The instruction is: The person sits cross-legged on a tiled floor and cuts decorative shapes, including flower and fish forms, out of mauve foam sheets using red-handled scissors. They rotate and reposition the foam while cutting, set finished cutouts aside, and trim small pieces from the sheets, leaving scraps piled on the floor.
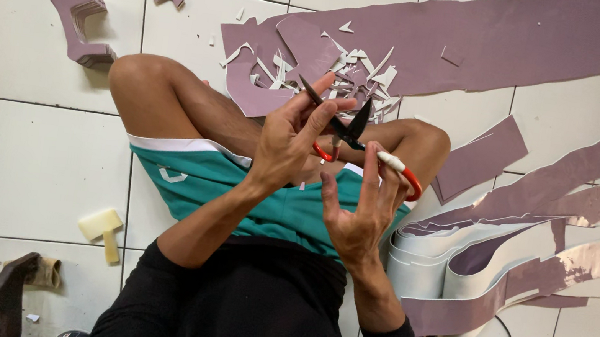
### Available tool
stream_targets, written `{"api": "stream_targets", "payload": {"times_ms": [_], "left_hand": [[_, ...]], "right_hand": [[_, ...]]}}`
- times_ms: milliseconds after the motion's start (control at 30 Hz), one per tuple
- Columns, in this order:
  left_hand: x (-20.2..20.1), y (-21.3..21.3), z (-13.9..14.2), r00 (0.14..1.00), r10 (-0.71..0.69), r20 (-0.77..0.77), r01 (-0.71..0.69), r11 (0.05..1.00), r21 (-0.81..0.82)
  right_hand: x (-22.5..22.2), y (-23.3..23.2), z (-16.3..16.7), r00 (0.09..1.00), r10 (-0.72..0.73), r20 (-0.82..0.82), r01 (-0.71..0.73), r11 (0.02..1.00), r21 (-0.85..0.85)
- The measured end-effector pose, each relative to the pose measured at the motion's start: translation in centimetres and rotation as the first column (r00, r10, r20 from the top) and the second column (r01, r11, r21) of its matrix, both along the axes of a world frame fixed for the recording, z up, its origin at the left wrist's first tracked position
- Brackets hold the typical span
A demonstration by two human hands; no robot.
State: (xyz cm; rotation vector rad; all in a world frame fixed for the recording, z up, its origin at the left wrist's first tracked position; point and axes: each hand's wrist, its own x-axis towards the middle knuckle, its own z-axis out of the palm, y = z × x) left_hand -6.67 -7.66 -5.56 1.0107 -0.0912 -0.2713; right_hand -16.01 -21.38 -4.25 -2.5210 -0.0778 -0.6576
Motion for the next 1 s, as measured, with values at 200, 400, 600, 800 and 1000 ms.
{"api": "stream_targets", "payload": {"times_ms": [200,400,600,800,1000], "left_hand": [[0.1,-0.1,-0.3,0.997,0.034,0.068,-0.042,0.992,0.118],[0.2,0.1,-0.8,0.998,0.025,0.058,-0.034,0.987,0.156],[0.4,0.7,-0.4,0.995,-0.027,0.099,0.012,0.988,0.153],[1.0,1.8,-0.8,0.968,-0.230,0.103,0.225,0.973,0.057],[8.4,7.5,-3.3,0.929,0.217,0.300,-0.337,0.830,0.444]], "right_hand": [[0.1,0.2,0.3,1.000,0.017,0.009,-0.017,1.000,-0.012],[0.1,0.5,0.5,0.999,0.025,-0.020,-0.024,0.999,0.022],[0.3,0.6,0.7,0.999,0.042,-0.025,-0.040,0.998,0.052],[0.7,-0.4,-0.1,0.991,0.060,-0.122,-0.021,0.955,0.296],[1.4,-4.1,-2.6,0.905,0.408,-0.120,0.012,0.259,0.966]]}}
